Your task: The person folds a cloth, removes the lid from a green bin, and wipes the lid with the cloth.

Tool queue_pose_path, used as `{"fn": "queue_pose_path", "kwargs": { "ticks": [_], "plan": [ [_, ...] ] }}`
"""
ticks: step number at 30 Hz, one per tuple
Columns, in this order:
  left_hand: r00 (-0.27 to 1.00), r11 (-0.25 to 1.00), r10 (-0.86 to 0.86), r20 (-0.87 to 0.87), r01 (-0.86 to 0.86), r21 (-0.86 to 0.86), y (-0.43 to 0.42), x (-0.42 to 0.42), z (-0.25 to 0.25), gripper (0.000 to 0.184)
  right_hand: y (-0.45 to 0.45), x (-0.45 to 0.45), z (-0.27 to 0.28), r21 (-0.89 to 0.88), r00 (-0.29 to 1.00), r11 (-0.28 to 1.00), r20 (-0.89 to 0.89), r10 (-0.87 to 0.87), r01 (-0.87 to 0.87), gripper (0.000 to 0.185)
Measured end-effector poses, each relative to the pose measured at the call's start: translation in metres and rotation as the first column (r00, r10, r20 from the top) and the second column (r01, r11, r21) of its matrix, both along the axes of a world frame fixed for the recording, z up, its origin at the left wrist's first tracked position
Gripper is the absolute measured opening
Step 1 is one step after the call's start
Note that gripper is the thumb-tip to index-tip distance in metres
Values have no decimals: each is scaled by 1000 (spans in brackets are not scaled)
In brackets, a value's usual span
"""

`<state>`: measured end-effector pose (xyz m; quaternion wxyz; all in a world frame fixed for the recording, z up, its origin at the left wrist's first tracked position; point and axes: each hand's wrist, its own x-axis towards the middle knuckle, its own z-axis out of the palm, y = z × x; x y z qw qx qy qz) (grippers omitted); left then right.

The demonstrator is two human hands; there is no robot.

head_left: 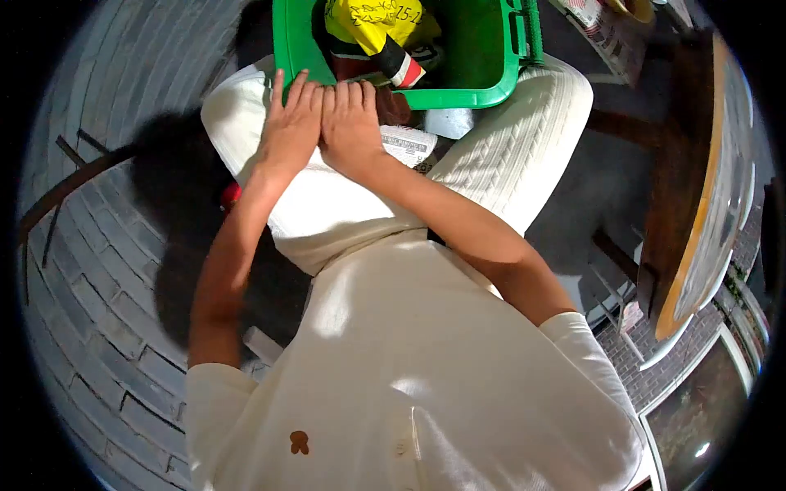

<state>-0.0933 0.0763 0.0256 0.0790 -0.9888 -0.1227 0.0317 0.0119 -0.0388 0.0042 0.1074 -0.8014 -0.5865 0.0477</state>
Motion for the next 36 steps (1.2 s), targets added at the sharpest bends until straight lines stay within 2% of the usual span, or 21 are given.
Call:
{"fn": "queue_pose_path", "kwargs": {
  "ticks": [1,3,6,8,9,12,13,14,16,18,19,21,22,23,26,29,30,32,33,34,36],
  "plan": [
    [998,999,29,-64,-30,-19,4,-4,6,47,4,-6,-3,29,1000,1000,-27,4,-3,69],
    [996,999,37,-79,-35,31,3,-5,6,47,4,-6,-8,65,999,998,-42,15,-12,68],
    [999,997,28,-38,-26,66,-10,4,5,47,-10,14,-12,127,996,991,-77,48,-38,67],
    [989,996,45,-140,-34,77,-23,17,7,51,-25,38,-4,188,972,971,-156,178,-147,64],
    [993,998,16,-114,-8,70,-29,22,7,51,-31,46,-10,247,973,962,-165,163,-119,62],
    [998,1000,9,-61,-8,18,-52,45,-5,51,-60,78,-3,249,963,957,-184,196,-147,60],
    [1000,999,5,-17,-5,-32,-61,55,-5,50,-70,87,1,194,968,972,-183,171,-134,61],
    [996,999,-32,78,34,-24,-67,64,-11,39,-79,95,4,187,970,973,-178,167,-133,61],
    [992,995,-49,118,58,-76,-79,81,-13,39,-95,108,8,168,989,980,-84,123,-108,63],
    [989,987,-54,138,73,-141,-75,85,-16,42,-98,111,8,164,991,982,-73,109,-96,63],
    [987,976,-56,152,86,-199,-73,86,-16,45,-95,109,7,136,995,986,-10,98,-96,59],
    [987,975,-70,147,99,-201,-57,81,-15,44,-85,104,5,97,989,992,130,70,-83,52],
    [984,969,-59,169,98,-227,-50,77,-10,45,-76,98,5,65,991,995,118,64,-72,48],
    [995,974,-50,90,69,-215,-46,72,-5,45,-69,89,5,-17,985,998,163,55,-53,49],
    [992,988,-57,117,73,-137,-31,53,-4,42,-45,54,9,-158,963,987,266,32,10,46],
    [1000,995,13,-27,-16,-99,-14,28,11,43,-19,26,8,-86,985,996,175,-8,24,38],
    [998,996,26,-51,-30,-87,-6,19,13,43,-11,17,14,-115,984,993,177,10,11,37],
    [992,997,53,-113,-59,-53,10,2,16,44,7,-2,8,-92,993,996,114,10,0,44],
    [990,997,67,-124,-72,-36,19,-6,18,46,18,-9,17,-193,998,981,41,43,-34,61],
    [987,996,81,-135,-85,-19,25,-10,24,48,28,-19,13,-189,998,981,37,44,-37,61],
    [974,995,104,-200,-104,11,32,-11,32,53,45,-33,10,-149,998,987,-34,-58,53,77]
  ]
}}
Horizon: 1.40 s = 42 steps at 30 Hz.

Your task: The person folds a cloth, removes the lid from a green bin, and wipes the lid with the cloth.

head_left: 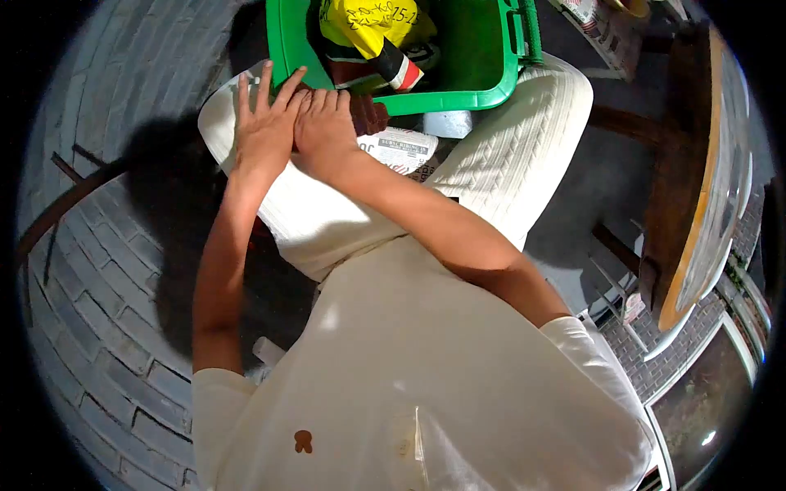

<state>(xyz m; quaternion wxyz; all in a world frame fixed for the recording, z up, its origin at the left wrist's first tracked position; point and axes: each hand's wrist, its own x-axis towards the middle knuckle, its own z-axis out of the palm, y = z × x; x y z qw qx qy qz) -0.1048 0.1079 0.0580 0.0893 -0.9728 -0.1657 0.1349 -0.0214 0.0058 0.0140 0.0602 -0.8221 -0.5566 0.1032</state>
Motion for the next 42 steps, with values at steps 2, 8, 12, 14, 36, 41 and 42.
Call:
{"fn": "queue_pose_path", "kwargs": {
  "ticks": [2,8,12,14,36,41,42],
  "plan": [
    [999,998,-23,-25,24,50,7,0,3,58,4,-3,1,-78,1000,997,-4,18,-18,80],
    [993,986,-68,-100,82,144,-4,7,-9,64,-16,9,-30,262,999,965,53,7,-21,75],
    [988,991,-63,-144,78,105,-39,17,5,69,-45,43,-34,319,982,934,-44,182,-159,65],
    [984,990,-43,-171,64,124,-65,25,-2,68,-65,67,-26,369,961,909,-118,252,-193,60],
    [962,977,-211,173,210,21,-76,82,-58,43,-98,95,-14,-31,944,999,330,4,6,54],
    [999,998,-44,-13,44,42,-50,26,-39,48,-54,52,-11,74,987,991,129,97,-107,37],
    [999,998,-45,-21,46,47,-50,26,-37,48,-53,53,-14,80,988,991,122,96,-106,37]
  ]
}}
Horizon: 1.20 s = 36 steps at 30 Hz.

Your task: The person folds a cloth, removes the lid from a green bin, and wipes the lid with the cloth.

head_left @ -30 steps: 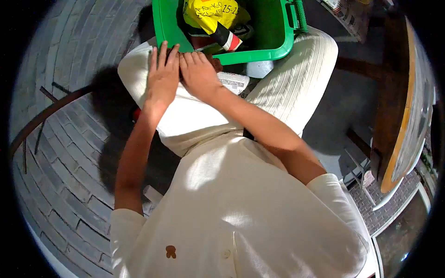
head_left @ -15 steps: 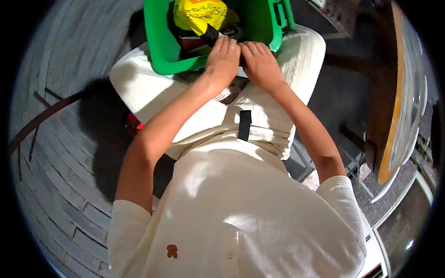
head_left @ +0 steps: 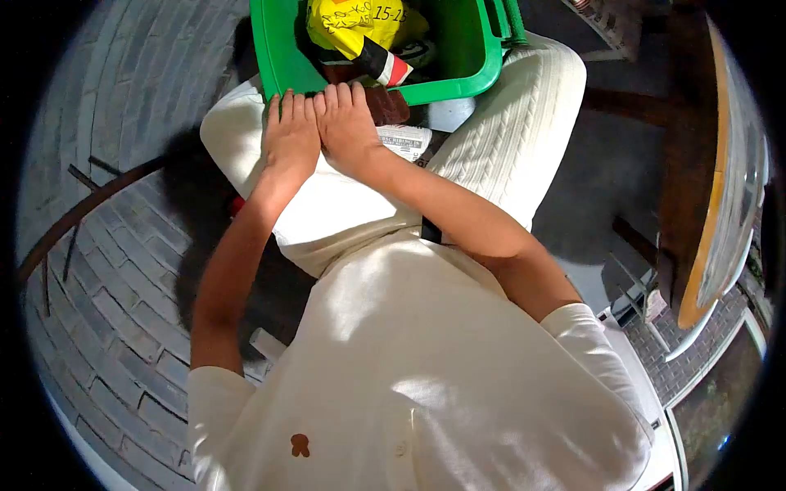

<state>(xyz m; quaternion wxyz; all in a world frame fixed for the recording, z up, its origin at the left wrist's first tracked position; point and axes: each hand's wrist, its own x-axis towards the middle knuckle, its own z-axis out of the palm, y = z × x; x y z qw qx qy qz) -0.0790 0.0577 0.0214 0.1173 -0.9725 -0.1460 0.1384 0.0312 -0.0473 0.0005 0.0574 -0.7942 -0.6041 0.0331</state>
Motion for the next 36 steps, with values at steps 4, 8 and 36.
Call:
{"fn": "queue_pose_path", "kwargs": {
  "ticks": [4,8,36],
  "plan": [
    [1000,1000,16,-1,-16,-24,-14,20,2,50,-13,22,-9,121,994,992,-99,42,-30,33],
    [999,998,28,-43,-26,58,-43,55,-2,52,-44,64,-7,183,983,976,-123,140,-116,38],
    [973,992,106,207,-90,-85,-39,43,-11,52,-41,59,-2,161,991,982,-72,115,-102,53]
  ]
}}
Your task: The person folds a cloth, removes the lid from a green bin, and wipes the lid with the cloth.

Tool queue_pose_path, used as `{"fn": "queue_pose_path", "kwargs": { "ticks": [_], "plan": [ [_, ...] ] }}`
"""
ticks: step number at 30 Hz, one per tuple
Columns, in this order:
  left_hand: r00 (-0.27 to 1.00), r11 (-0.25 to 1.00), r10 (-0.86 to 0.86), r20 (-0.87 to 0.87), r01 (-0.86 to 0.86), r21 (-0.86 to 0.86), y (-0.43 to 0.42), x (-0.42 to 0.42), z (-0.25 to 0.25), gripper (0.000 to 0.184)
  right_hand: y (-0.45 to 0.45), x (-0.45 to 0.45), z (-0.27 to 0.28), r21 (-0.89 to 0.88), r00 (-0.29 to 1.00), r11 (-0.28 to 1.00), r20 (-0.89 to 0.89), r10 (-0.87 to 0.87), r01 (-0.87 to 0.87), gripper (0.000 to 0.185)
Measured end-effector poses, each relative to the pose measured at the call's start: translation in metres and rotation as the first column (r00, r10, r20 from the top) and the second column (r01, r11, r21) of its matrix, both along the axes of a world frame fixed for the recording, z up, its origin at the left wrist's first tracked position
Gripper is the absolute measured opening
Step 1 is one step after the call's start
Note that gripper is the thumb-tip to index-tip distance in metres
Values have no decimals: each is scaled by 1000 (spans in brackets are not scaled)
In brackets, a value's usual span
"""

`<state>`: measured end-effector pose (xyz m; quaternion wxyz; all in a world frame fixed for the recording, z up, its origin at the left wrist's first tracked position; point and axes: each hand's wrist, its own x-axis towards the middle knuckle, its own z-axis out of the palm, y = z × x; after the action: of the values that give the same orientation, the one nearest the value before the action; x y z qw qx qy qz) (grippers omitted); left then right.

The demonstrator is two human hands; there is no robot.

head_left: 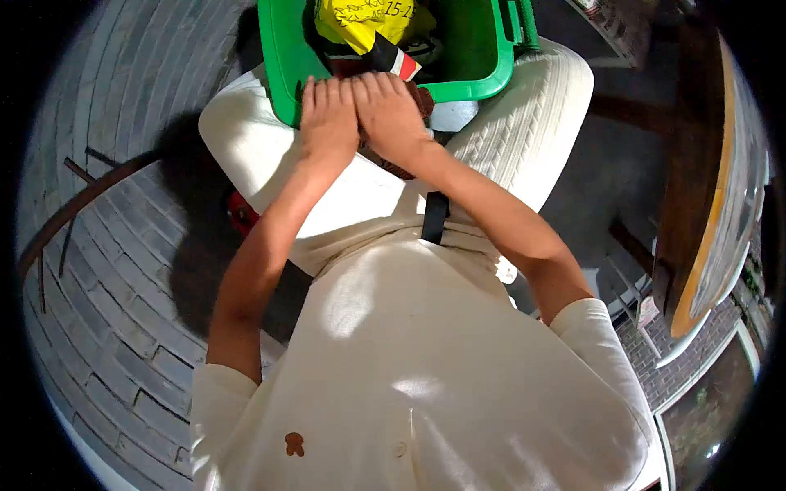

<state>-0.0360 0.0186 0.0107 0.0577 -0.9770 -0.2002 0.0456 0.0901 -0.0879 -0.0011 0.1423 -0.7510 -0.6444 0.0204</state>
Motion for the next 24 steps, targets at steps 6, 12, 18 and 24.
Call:
{"fn": "queue_pose_path", "kwargs": {
  "ticks": [6,12,18,24],
  "plan": [
    [999,999,32,-5,-32,37,-40,50,-6,65,-43,51,-8,55,986,998,-162,35,-26,59],
    [980,992,-6,201,31,-124,-84,112,-13,80,-91,103,2,15,997,998,51,-55,55,68],
    [977,994,-88,195,98,-39,-65,99,-11,70,-71,69,11,-239,915,931,362,-180,277,84],
    [995,993,-92,47,88,74,-25,37,-6,68,-29,5,23,-276,957,938,254,-141,212,94]
  ]
}}
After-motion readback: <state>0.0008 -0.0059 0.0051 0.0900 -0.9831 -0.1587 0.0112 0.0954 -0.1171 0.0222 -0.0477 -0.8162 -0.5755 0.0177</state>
